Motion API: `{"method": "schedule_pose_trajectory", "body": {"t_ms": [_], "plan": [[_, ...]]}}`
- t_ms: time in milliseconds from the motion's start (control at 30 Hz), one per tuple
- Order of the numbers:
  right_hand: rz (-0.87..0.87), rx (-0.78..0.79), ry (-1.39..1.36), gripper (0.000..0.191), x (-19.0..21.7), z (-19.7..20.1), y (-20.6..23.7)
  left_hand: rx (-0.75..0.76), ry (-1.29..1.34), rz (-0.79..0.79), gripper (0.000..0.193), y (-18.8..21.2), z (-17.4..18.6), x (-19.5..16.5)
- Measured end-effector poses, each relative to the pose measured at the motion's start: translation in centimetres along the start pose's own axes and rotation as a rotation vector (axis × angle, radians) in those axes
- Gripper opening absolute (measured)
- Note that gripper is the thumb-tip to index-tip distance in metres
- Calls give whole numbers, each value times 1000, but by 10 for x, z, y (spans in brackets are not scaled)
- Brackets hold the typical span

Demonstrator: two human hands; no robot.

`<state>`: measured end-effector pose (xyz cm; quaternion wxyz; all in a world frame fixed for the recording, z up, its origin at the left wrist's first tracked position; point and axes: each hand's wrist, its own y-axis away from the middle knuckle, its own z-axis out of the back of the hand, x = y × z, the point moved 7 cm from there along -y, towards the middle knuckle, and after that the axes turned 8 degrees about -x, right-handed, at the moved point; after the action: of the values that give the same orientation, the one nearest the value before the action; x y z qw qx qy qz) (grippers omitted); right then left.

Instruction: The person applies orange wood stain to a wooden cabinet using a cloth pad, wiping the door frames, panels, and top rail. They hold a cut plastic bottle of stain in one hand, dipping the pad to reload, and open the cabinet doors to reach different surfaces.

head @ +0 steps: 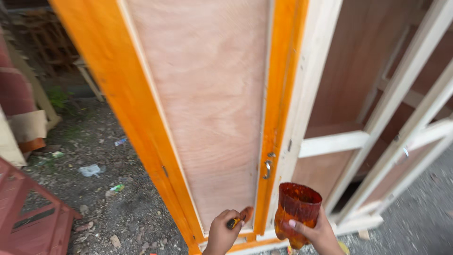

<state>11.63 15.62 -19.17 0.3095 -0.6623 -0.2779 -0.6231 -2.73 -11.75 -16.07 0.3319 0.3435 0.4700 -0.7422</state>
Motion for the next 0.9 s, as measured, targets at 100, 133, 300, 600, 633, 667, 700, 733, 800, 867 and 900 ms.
{"method": "schedule_pose_trajectory", "body": {"t_ms": [100,133,300,600,633,667,700,733,800,867,900], "plan": [[89,20,50,101,-3,-27,-11,-49,-86,253,20,-21,45,-25],[149,46,26,107,0,-39,-11,-65,-106,366,22,-31,60,-34],[235,73,200,124,29,-105,3,-100,303,-9,19,-76,131,-150],[421,285,110,110,191,-228,59,195,-128,-127,21,-87,177,-238],[409,284,134,109,201,-231,63,211,-132,-176,23,-87,178,-241],[392,280,161,108,206,-233,68,202,-148,-196,22,-88,180,-242],[393,281,150,109,212,-233,71,194,-162,-220,21,-89,180,-242],[398,281,140,110,217,-234,72,184,-176,-247,21,-89,180,-241],[397,303,96,108,221,-234,73,206,-254,-237,23,-89,174,-236],[389,352,24,103,223,-235,68,191,-274,-259,23,-91,168,-236],[397,362,13,103,224,-234,63,173,-257,-278,22,-93,165,-237]]}}
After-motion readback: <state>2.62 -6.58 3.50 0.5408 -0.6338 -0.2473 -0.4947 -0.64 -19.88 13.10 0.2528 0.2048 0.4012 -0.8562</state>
